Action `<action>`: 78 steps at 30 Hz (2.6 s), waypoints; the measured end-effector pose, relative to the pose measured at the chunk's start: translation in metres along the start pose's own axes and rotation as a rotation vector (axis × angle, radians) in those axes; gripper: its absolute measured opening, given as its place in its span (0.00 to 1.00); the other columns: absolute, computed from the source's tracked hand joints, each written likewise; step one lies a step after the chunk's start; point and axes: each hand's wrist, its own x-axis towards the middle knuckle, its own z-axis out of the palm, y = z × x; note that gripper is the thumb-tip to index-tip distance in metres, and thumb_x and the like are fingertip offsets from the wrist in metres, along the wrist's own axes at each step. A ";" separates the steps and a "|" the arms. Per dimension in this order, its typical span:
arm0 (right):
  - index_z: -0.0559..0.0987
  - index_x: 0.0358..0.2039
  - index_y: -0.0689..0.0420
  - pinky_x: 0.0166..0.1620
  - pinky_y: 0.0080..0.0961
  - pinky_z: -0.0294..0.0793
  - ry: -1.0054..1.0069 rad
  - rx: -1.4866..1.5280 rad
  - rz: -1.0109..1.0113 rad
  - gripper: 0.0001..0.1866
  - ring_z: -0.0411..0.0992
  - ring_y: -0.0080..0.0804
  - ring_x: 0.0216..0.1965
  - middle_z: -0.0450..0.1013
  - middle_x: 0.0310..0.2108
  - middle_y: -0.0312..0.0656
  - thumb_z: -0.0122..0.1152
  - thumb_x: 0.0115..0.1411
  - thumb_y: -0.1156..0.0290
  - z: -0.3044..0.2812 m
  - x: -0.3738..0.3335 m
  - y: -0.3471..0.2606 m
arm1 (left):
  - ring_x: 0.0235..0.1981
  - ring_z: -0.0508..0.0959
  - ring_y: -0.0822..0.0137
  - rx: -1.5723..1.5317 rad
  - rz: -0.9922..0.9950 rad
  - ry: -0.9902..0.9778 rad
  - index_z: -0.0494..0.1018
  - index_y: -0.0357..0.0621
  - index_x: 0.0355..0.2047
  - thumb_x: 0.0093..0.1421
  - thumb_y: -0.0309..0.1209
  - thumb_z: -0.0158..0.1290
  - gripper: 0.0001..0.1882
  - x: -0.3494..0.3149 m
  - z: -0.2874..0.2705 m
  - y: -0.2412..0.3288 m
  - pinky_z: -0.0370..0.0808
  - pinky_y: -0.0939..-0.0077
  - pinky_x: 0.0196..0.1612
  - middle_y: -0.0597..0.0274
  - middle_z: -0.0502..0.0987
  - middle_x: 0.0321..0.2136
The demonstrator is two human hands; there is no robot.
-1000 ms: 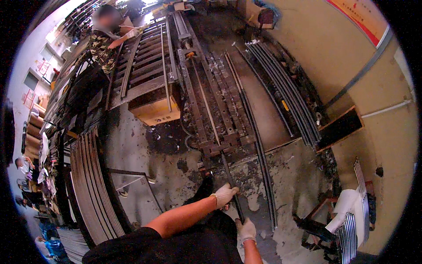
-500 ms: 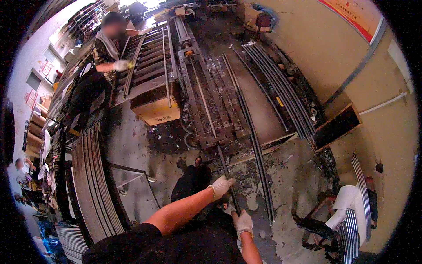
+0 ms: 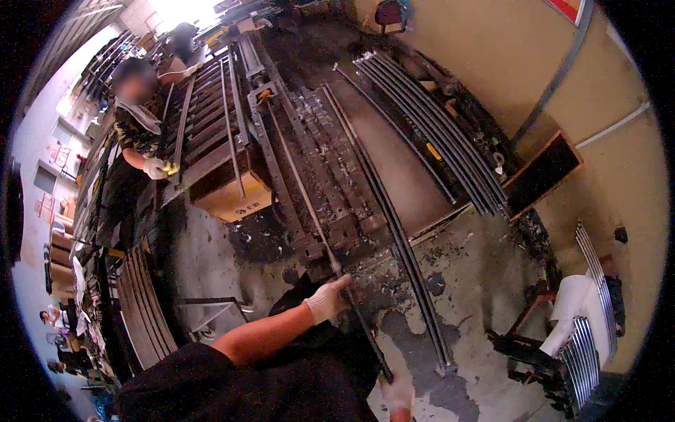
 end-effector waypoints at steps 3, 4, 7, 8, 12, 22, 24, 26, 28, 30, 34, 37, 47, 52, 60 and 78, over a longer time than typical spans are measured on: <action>0.87 0.48 0.53 0.47 0.60 0.80 0.215 0.026 -0.247 0.26 0.83 0.66 0.42 0.84 0.35 0.58 0.63 0.72 0.40 0.040 -0.047 0.166 | 0.52 0.84 0.54 -0.012 -0.004 0.028 0.76 0.44 0.54 0.79 0.43 0.58 0.15 0.015 -0.006 0.022 0.83 0.44 0.59 0.57 0.80 0.52; 0.89 0.42 0.53 0.47 0.59 0.81 0.177 -0.169 0.017 0.28 0.83 0.66 0.42 0.85 0.36 0.58 0.63 0.71 0.38 0.057 -0.067 0.234 | 0.51 0.84 0.54 0.054 -0.032 0.085 0.75 0.46 0.54 0.79 0.42 0.58 0.15 -0.005 0.019 0.040 0.83 0.44 0.59 0.58 0.80 0.51; 0.87 0.36 0.51 0.42 0.59 0.80 0.227 -0.306 0.103 0.25 0.83 0.62 0.37 0.84 0.32 0.51 0.65 0.71 0.40 0.058 -0.113 0.293 | 0.47 0.85 0.60 0.278 -0.052 0.206 0.74 0.48 0.58 0.77 0.45 0.60 0.19 -0.004 0.012 0.051 0.85 0.54 0.52 0.61 0.82 0.50; 0.86 0.35 0.50 0.41 0.58 0.80 0.242 -0.291 0.091 0.24 0.83 0.62 0.36 0.84 0.32 0.50 0.66 0.71 0.41 0.059 -0.120 0.294 | 0.44 0.85 0.62 0.329 -0.027 0.195 0.75 0.46 0.57 0.75 0.49 0.62 0.23 -0.012 0.023 0.054 0.84 0.58 0.48 0.61 0.82 0.47; 0.86 0.33 0.50 0.38 0.56 0.81 0.366 -0.377 0.099 0.21 0.83 0.60 0.35 0.84 0.31 0.49 0.67 0.71 0.44 0.054 -0.125 0.316 | 0.45 0.85 0.64 0.391 -0.093 0.170 0.74 0.47 0.56 0.77 0.47 0.58 0.19 -0.014 0.026 0.062 0.86 0.64 0.45 0.62 0.83 0.46; 0.83 0.26 0.49 0.32 0.57 0.77 0.407 -0.469 0.055 0.24 0.81 0.58 0.30 0.83 0.27 0.48 0.69 0.70 0.43 -0.015 -0.175 0.198 | 0.53 0.83 0.65 0.362 -0.209 -0.038 0.75 0.47 0.56 0.81 0.43 0.55 0.15 -0.066 0.034 0.190 0.84 0.60 0.57 0.64 0.83 0.50; 0.83 0.26 0.50 0.33 0.58 0.77 0.374 -0.386 -0.002 0.25 0.81 0.59 0.29 0.83 0.26 0.49 0.68 0.70 0.43 -0.001 -0.162 0.140 | 0.46 0.82 0.63 0.617 -0.069 0.044 0.73 0.45 0.61 0.80 0.46 0.56 0.20 -0.057 0.004 0.250 0.81 0.62 0.46 0.61 0.82 0.49; 0.84 0.27 0.50 0.33 0.58 0.78 0.334 -0.323 -0.052 0.25 0.81 0.59 0.28 0.82 0.26 0.49 0.68 0.70 0.43 0.028 -0.115 0.075 | 0.43 0.80 0.61 0.885 0.120 0.150 0.75 0.42 0.58 0.79 0.42 0.54 0.18 -0.042 -0.003 0.352 0.80 0.58 0.44 0.58 0.79 0.43; 0.86 0.29 0.52 0.36 0.58 0.79 0.190 -0.312 -0.040 0.25 0.82 0.60 0.29 0.83 0.26 0.48 0.68 0.69 0.42 0.026 -0.066 -0.067 | 0.39 0.80 0.60 1.067 0.415 0.293 0.76 0.40 0.55 0.80 0.43 0.49 0.19 -0.017 -0.016 0.454 0.79 0.55 0.42 0.56 0.78 0.38; 0.90 0.43 0.55 0.47 0.57 0.82 0.011 -0.120 -0.071 0.32 0.85 0.64 0.43 0.86 0.35 0.55 0.61 0.70 0.35 0.031 -0.021 -0.186 | 0.34 0.80 0.59 0.829 0.457 0.480 0.76 0.41 0.51 0.80 0.45 0.48 0.19 0.015 -0.049 0.534 0.79 0.56 0.39 0.56 0.77 0.33; 0.86 0.52 0.58 0.53 0.58 0.81 -0.220 0.048 -0.190 0.33 0.83 0.68 0.45 0.85 0.42 0.60 0.67 0.66 0.38 0.045 0.054 -0.418 | 0.32 0.82 0.56 0.505 0.575 0.656 0.78 0.41 0.52 0.78 0.46 0.55 0.19 0.075 -0.091 0.631 0.84 0.54 0.39 0.56 0.78 0.35; 0.84 0.50 0.56 0.41 0.61 0.83 -0.074 -0.094 -0.549 0.31 0.84 0.68 0.35 0.84 0.30 0.61 0.59 0.72 0.36 0.059 0.068 -0.518 | 0.44 0.86 0.45 1.055 0.635 0.858 0.78 0.36 0.54 0.76 0.50 0.54 0.26 0.111 -0.206 0.677 0.83 0.54 0.54 0.44 0.83 0.44; 0.78 0.59 0.59 0.43 0.58 0.84 -0.012 -0.054 -0.535 0.33 0.85 0.64 0.37 0.86 0.36 0.57 0.54 0.76 0.39 0.130 0.100 -0.553 | 0.62 0.80 0.39 1.660 0.583 1.470 0.69 0.42 0.73 0.77 0.50 0.49 0.32 0.083 -0.134 0.662 0.77 0.50 0.65 0.38 0.76 0.65; 0.78 0.61 0.58 0.46 0.60 0.84 -0.137 -0.020 -0.423 0.34 0.85 0.66 0.43 0.86 0.41 0.60 0.55 0.75 0.38 0.141 0.108 -0.516 | 0.64 0.77 0.39 1.519 0.724 1.468 0.65 0.43 0.76 0.75 0.36 0.48 0.31 0.117 -0.169 0.653 0.77 0.49 0.65 0.42 0.72 0.67; 0.85 0.47 0.56 0.44 0.53 0.81 -0.139 -0.065 -0.052 0.22 0.83 0.61 0.39 0.84 0.36 0.56 0.69 0.68 0.50 0.148 0.022 -0.292 | 0.61 0.81 0.38 1.409 0.723 1.434 0.65 0.44 0.77 0.79 0.40 0.44 0.29 0.137 -0.187 0.664 0.78 0.48 0.65 0.46 0.76 0.66; 0.70 0.74 0.55 0.67 0.56 0.73 0.624 -0.324 -0.355 0.30 0.76 0.65 0.62 0.76 0.63 0.62 0.53 0.76 0.59 -0.230 0.313 -0.559 | 0.82 0.56 0.38 1.358 0.835 1.125 0.56 0.34 0.81 0.78 0.46 0.52 0.41 0.088 -0.178 0.623 0.57 0.56 0.81 0.35 0.52 0.82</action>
